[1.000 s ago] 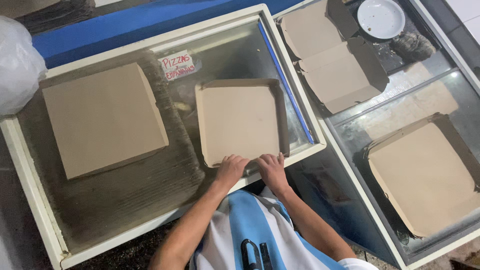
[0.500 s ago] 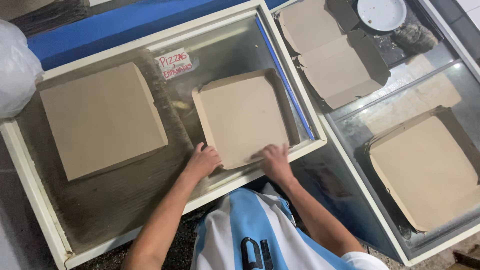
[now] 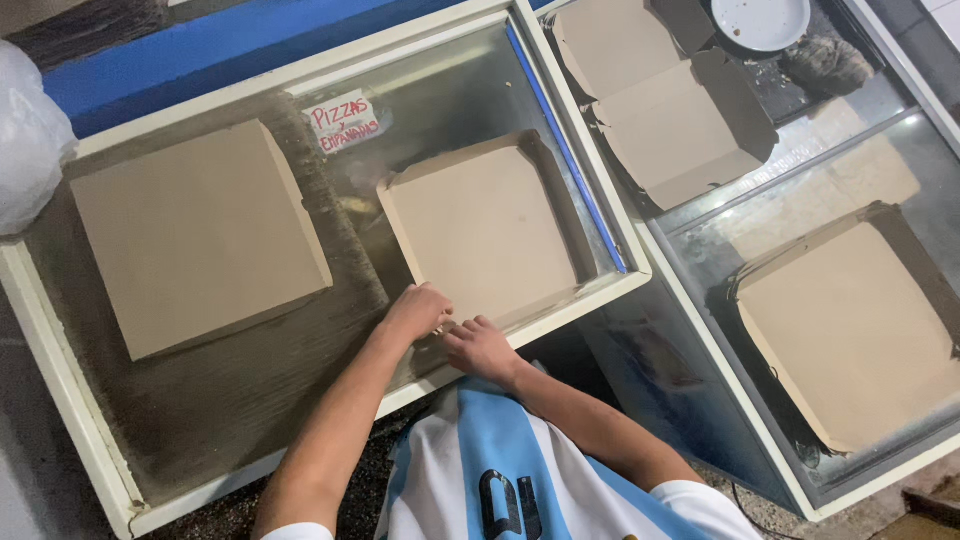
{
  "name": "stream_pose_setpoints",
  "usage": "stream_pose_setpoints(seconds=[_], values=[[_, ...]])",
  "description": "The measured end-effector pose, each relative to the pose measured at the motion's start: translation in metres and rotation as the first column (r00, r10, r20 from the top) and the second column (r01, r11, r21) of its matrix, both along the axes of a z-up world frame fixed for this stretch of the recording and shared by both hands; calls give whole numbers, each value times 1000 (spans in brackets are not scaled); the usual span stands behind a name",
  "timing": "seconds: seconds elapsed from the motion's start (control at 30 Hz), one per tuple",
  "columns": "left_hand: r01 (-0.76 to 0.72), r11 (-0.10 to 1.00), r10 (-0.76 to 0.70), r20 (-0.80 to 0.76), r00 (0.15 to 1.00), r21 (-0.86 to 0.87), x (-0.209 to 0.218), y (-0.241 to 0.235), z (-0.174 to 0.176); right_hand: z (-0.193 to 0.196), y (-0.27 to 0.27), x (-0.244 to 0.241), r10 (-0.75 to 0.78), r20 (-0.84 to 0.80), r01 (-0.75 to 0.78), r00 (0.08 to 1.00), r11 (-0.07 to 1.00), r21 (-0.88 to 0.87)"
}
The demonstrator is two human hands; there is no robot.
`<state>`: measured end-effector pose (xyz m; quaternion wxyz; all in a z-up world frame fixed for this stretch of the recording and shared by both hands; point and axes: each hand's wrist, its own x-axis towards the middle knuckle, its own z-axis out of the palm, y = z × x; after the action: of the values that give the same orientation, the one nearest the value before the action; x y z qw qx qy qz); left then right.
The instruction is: The person assembles several flat cardboard boxes by folding and interlocking the flaps. They then place the assembled boxes into a freezer compartment labeled 'PIZZAS EMPANADAS' and arrange them neatly.
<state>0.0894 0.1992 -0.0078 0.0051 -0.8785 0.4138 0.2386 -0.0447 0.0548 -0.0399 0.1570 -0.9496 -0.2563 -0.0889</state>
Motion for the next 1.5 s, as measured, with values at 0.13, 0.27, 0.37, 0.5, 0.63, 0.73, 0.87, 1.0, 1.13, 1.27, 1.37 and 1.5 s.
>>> stream_pose_setpoints(seconds=[0.13, 0.27, 0.37, 0.5, 0.63, 0.73, 0.87, 1.0, 1.13, 1.27, 1.37, 1.5], values=[[-70, 996, 62, -122, 991, -61, 4, -2, 4, -2, 3, 0, -21, -35, 23, 999, 999, 46], [-122, 992, 112, -197, 974, -40, 7, 3, 8, -15, -9, -6, -35, -206, 63, 978, 989, 132], [-176, 984, 167, -227, 960, -21, 7, 3, 12, -15, -10, -5, -63, -299, 123, 952, 974, 189], [-189, 981, 172, -260, 950, -42, 7, -3, 8, 17, -5, 4, -68, -278, 126, 958, 972, 200], [-193, 980, 174, -251, 952, -52, 2, -5, 15, 11, -4, 12, -57, -218, 104, 974, 972, 210], [-195, 977, 168, -254, 952, -86, 0, -5, 10, 13, -3, 14, -67, -228, 120, 971, 967, 224], [-280, 921, 188, -319, 929, -272, -3, 2, 14, 41, -4, 11, -117, -205, 169, 972, 951, 259], [-305, 859, 195, -289, 937, -411, 4, 21, 11, 2, -17, 7, -114, -229, 163, 967, 964, 209], [-186, 922, 208, 30, 978, -340, 10, 40, 20, 6, -25, 3, -56, -166, 74, 985, 991, 110], [-113, 990, 127, 187, 974, -86, 11, 45, 35, 24, -27, -1, -76, -145, 85, 987, 994, 63], [-71, 995, 84, 231, 969, -64, 7, 48, 29, 12, -40, -5, -88, -152, 83, 984, 996, -35], [2, 993, 32, 304, 952, -114, -7, 37, 36, 15, -65, -6, -161, -184, 153, 970, 987, -59]])
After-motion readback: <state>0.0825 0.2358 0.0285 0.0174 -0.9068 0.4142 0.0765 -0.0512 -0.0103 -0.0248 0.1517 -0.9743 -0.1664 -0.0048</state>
